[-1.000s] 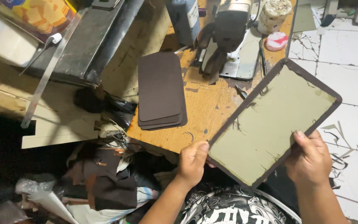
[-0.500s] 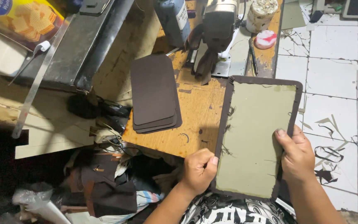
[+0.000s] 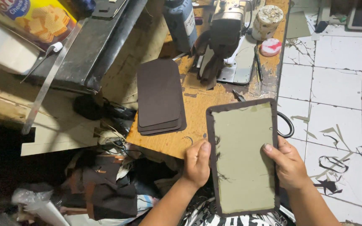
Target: Inspecting and stacking rectangular leather pieces on a workshop table
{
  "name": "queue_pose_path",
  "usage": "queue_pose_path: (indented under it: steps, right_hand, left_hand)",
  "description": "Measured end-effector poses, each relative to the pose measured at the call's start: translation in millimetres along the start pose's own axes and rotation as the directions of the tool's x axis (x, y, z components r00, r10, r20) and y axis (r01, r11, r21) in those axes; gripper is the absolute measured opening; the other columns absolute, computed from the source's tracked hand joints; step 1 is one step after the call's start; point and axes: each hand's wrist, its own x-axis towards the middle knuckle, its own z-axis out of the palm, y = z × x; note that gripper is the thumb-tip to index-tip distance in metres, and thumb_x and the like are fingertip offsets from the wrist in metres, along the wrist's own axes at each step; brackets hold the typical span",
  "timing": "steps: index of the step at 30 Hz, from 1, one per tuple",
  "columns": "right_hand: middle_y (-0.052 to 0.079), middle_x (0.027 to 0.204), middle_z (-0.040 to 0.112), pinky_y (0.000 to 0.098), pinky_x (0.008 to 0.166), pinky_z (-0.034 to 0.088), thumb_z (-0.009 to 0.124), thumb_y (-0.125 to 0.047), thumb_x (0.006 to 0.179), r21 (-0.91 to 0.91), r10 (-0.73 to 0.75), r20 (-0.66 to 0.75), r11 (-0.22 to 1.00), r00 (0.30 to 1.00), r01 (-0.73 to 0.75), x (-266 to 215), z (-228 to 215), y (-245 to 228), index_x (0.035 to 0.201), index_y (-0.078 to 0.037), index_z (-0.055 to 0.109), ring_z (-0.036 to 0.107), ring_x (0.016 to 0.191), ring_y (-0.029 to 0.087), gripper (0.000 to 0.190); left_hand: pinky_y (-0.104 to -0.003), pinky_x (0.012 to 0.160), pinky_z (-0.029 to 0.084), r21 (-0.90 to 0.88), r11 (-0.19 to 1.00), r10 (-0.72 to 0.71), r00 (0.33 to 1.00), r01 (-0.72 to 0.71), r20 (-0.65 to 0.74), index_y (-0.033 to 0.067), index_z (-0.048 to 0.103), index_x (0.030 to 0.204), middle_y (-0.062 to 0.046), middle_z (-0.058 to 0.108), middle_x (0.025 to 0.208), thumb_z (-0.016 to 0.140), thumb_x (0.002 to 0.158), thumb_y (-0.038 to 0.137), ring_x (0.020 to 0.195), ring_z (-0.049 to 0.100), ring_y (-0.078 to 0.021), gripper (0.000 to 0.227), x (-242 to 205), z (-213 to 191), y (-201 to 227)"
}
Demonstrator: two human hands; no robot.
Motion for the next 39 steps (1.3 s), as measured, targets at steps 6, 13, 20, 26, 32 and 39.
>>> queue_pose_path:
  steps: [6, 13, 20, 26, 32, 39]
  right_hand:
    - [0.025, 0.126, 0.068, 0.0465, 0.090, 0.053, 0.052, -0.008, 0.094, -0.029, 0.013, -0.068, 0.999, 0.998, -0.015, -1.0, 5.1, -2.2, 0.140, 0.006, 0.056, 0.066, 0.107, 0.037, 0.048]
    - [0.025, 0.128, 0.069, 0.0495, 0.090, 0.056, 0.053, -0.006, 0.092, -0.040, 0.024, 0.024, 0.999, 0.999, -0.023, -4.6, 10.4, 1.5, 0.141, 0.006, 0.055, 0.067, 0.109, 0.037, 0.050]
    - [0.021, 0.126, 0.071, 0.0453, 0.092, 0.056, 0.056, -0.008, 0.093, -0.124, -0.082, 0.119, 0.988, 0.989, 0.097, 0.8, -2.9, 10.7, 0.136, 0.007, 0.060, 0.068, 0.110, 0.031, 0.046]
    - [0.019, 0.123, 0.072, 0.0410, 0.092, 0.055, 0.058, -0.006, 0.094, -0.189, -0.178, 0.118, 0.962, 0.977, 0.198, -3.4, -11.5, 19.7, 0.129, 0.008, 0.064, 0.067, 0.108, 0.027, 0.038]
    - [0.018, 0.124, 0.072, 0.0389, 0.094, 0.055, 0.059, -0.006, 0.094, -0.288, -0.215, 0.128, 0.926, 0.968, 0.243, -11.6, -16.3, 21.0, 0.128, 0.008, 0.064, 0.067, 0.111, 0.026, 0.037]
    - [0.019, 0.131, 0.069, 0.0403, 0.101, 0.053, 0.057, -0.004, 0.093, -0.265, -0.229, 0.130, 0.930, 0.965, 0.256, -18.2, -11.6, 18.0, 0.135, 0.009, 0.060, 0.064, 0.118, 0.027, 0.044]
  left_hand:
    - [-0.039, 0.053, 0.028, 0.317, 0.930, 0.173, 0.983, -0.185, 0.065, 0.0103, 0.034, 0.069, -0.004, 0.034, 0.063, 0.051, 0.104, 0.020, 0.054, 0.035, -0.0206, 0.040, 14.6, -5.3, 9.2]
    - [-0.036, 0.052, 0.027, 0.242, 0.962, 0.135, 0.990, -0.123, -0.031, 0.0120, 0.031, 0.069, 0.000, 0.032, 0.063, 0.050, 0.104, 0.024, 0.056, 0.033, -0.0148, 0.042, 27.8, -11.5, 15.1]
    - [-0.031, 0.055, 0.031, -0.009, 0.999, 0.034, 0.997, -0.035, -0.073, 0.0073, 0.050, 0.088, 0.004, 0.040, 0.068, 0.045, 0.102, 0.024, 0.061, 0.035, -0.0097, 0.023, 35.0, -15.7, 33.2]
    - [-0.031, 0.071, 0.049, -0.273, 0.957, -0.152, 0.973, 0.101, -0.174, 0.0001, 0.069, 0.096, -0.004, 0.065, 0.085, 0.049, 0.099, 0.021, 0.080, 0.059, -0.0143, 0.029, 44.6, -12.3, 39.4]
    - [-0.029, 0.057, 0.035, -0.077, 0.995, -0.069, 0.987, 0.059, -0.144, 0.0044, 0.066, 0.079, 0.007, 0.043, 0.065, 0.051, 0.098, 0.020, 0.063, 0.041, -0.0081, 0.029, 45.3, -22.9, 36.2]
    - [-0.027, 0.052, 0.036, -0.002, 0.999, -0.050, 0.988, 0.051, -0.143, 0.0007, 0.075, 0.086, 0.007, 0.048, 0.063, 0.054, 0.096, 0.017, 0.060, 0.044, -0.0075, 0.029, 43.7, -26.0, 42.0]
